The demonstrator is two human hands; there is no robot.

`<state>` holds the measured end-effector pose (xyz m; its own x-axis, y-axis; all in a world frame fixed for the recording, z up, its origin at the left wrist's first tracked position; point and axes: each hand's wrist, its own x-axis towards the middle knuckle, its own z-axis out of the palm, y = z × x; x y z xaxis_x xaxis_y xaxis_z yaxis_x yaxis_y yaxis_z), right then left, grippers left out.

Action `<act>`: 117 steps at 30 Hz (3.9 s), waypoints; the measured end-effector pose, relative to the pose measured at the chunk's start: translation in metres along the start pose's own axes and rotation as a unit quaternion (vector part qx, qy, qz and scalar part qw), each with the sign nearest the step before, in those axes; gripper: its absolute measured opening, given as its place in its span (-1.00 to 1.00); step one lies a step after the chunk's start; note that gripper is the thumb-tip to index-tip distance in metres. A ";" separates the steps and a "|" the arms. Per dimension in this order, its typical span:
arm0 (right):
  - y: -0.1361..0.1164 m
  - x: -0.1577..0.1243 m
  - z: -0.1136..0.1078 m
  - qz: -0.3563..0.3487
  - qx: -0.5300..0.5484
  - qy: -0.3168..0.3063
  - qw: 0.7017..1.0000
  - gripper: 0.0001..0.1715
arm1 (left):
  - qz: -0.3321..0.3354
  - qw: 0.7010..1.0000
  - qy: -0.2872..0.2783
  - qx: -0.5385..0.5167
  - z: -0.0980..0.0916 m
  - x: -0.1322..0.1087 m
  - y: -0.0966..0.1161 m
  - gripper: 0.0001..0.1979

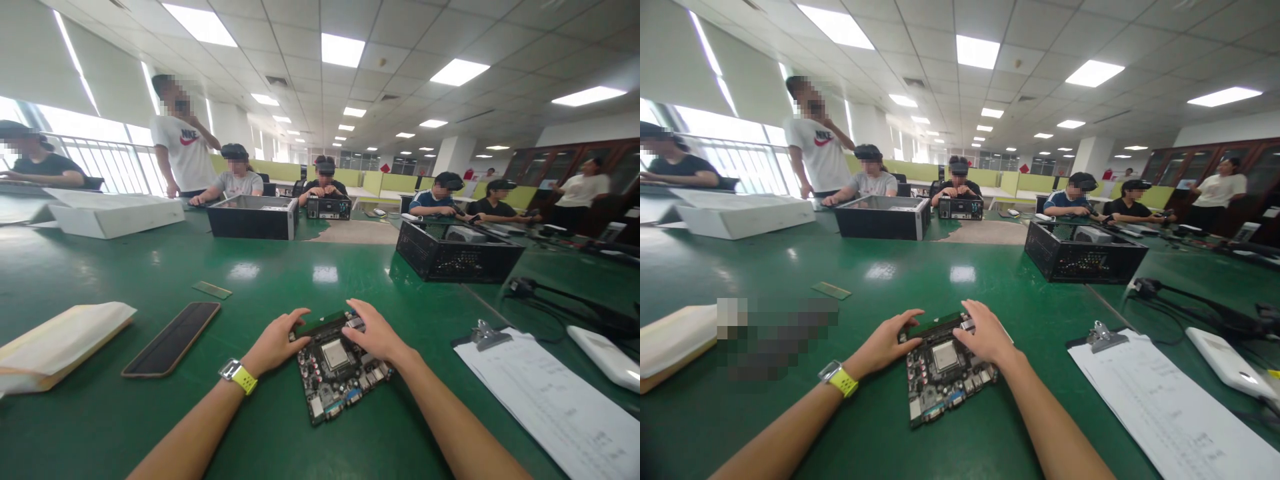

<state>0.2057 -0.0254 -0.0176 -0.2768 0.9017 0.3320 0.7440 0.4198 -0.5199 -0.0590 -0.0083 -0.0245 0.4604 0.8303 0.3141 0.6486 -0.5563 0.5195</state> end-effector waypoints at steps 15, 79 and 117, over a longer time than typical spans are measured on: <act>-0.020 -0.008 -0.002 0.115 -0.103 -0.022 0.988 -0.41 | 0.037 0.996 -0.041 -0.076 -0.010 0.002 0.003 -0.47; -0.142 -0.066 0.040 -0.256 -0.075 -0.184 0.946 -0.45 | -0.038 0.996 0.073 0.027 -0.015 0.001 0.008 -0.62; -0.047 -0.032 -0.001 0.029 -0.161 -0.008 0.987 -0.66 | -0.029 0.997 0.057 0.046 -0.009 0.004 0.005 -0.69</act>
<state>0.1807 -0.0743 -0.0030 -0.2368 0.9257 0.2948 0.9124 0.3162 -0.2598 -0.0592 -0.0077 -0.0135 0.3508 0.8572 0.3769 0.7275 -0.5029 0.4667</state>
